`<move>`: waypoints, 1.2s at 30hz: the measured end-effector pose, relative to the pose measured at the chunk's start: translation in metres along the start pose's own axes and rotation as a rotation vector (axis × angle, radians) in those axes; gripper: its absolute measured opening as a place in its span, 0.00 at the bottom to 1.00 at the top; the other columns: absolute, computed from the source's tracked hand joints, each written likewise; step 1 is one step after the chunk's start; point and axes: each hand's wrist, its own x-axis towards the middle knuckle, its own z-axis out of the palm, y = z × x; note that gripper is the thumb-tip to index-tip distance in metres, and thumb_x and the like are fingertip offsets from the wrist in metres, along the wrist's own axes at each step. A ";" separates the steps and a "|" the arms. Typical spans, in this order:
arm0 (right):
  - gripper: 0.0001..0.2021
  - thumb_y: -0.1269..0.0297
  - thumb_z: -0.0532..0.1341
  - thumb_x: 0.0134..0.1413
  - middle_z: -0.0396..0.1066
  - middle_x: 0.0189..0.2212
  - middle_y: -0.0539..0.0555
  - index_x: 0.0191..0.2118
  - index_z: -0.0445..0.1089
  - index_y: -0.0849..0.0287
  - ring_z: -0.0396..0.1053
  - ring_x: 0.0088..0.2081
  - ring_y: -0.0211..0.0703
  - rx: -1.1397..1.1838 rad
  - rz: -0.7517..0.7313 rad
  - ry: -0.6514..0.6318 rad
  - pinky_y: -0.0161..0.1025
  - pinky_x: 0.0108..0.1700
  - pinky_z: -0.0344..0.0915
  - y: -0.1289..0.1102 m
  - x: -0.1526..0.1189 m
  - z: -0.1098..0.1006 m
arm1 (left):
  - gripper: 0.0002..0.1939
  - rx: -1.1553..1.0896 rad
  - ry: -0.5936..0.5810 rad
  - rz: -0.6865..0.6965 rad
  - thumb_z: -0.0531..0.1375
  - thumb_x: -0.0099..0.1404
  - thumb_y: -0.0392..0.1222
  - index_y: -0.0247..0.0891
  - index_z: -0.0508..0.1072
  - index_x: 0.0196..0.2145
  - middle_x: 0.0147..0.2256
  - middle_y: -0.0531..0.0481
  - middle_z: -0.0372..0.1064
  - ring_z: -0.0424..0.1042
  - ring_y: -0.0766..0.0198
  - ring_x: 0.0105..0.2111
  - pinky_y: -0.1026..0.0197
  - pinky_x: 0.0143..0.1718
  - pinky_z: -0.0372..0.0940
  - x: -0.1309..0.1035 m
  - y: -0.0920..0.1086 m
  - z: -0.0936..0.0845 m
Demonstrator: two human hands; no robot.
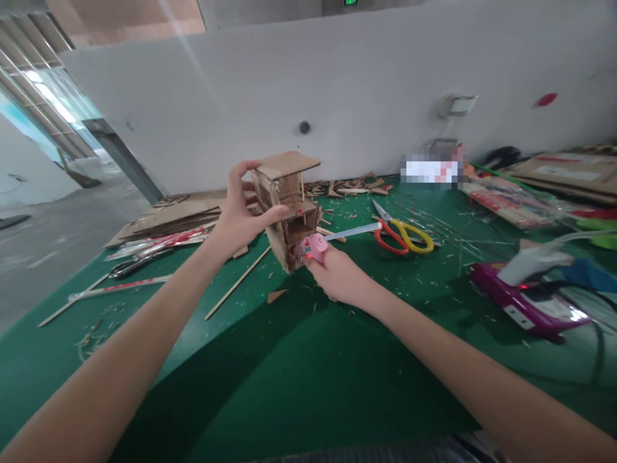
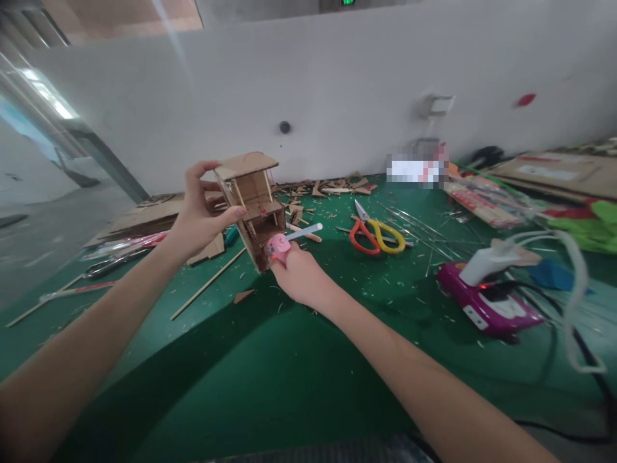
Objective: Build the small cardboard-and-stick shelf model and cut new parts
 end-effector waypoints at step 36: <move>0.09 0.61 0.51 0.60 0.72 0.36 0.58 0.43 0.61 0.58 0.68 0.32 0.44 -0.045 -0.048 0.035 0.40 0.34 0.63 0.001 0.000 0.001 | 0.42 -0.012 0.005 -0.023 0.68 0.53 0.45 0.48 0.49 0.59 0.47 0.46 0.61 0.73 0.58 0.41 0.57 0.39 0.70 0.000 -0.001 0.000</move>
